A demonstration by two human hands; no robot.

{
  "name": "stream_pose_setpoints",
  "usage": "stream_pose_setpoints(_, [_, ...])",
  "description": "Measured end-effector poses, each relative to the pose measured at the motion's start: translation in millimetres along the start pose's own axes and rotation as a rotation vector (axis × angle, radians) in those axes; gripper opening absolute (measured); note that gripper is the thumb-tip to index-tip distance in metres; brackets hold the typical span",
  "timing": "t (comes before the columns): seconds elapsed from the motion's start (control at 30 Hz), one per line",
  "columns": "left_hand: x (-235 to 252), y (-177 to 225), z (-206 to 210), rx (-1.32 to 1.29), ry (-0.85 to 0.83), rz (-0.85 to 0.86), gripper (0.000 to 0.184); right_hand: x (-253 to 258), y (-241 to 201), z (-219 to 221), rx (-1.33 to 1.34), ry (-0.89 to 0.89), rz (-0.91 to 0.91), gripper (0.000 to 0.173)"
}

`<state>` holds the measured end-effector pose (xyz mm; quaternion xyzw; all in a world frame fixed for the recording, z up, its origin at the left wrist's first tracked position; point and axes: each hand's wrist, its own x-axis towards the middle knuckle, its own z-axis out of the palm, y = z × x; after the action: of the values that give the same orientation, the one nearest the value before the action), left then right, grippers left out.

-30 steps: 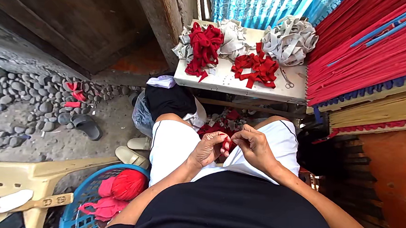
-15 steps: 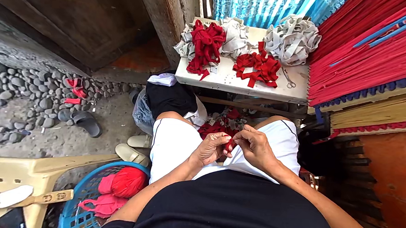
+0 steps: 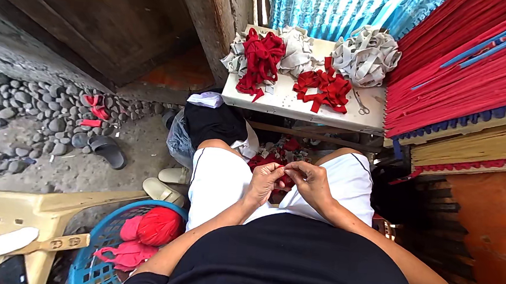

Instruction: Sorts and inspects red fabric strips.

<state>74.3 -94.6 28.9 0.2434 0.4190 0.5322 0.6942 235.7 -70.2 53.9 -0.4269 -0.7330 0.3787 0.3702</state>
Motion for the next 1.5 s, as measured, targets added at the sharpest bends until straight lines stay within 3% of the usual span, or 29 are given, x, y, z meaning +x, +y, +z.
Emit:
stream_pose_setpoints(0.2, [2, -3, -2, 0.143, 0.005, 0.051, 0.009, 4, 4, 3, -0.022, 0.031, -0.127, 0.005])
stream_pose_setpoints(0.43, [3, 1, -7, 0.125, 0.000, 0.089, 0.014, 10, -4, -31, 0.597, -0.010, 0.023, 0.013])
stream_pose_setpoints(0.53, [3, 1, -6, 0.125, -0.005, 0.086, 0.015, 9, -2, -49, 0.725, 0.046, 0.079, 0.014])
stream_pose_setpoints(0.83, [4, 0, -8, 0.193, 0.039, 0.134, 0.015, 4, 9, -104, 0.539, 0.259, 0.086, 0.012])
stream_pose_setpoints(1.2, [5, 4, -11, 0.285, 0.087, 0.180, 0.014, -12, 33, -164, 0.157, 0.396, 0.001, 0.010])
stream_pose_setpoints(1.33, [5, 4, -8, 0.236, 0.088, 0.175, 0.014, -13, 43, -160, 0.091, 0.466, 0.037, 0.009])
stream_pose_setpoints(1.5, [6, 1, -9, 0.251, 0.021, 0.109, 0.019, -11, 27, -114, 0.062, 0.229, 0.178, 0.014])
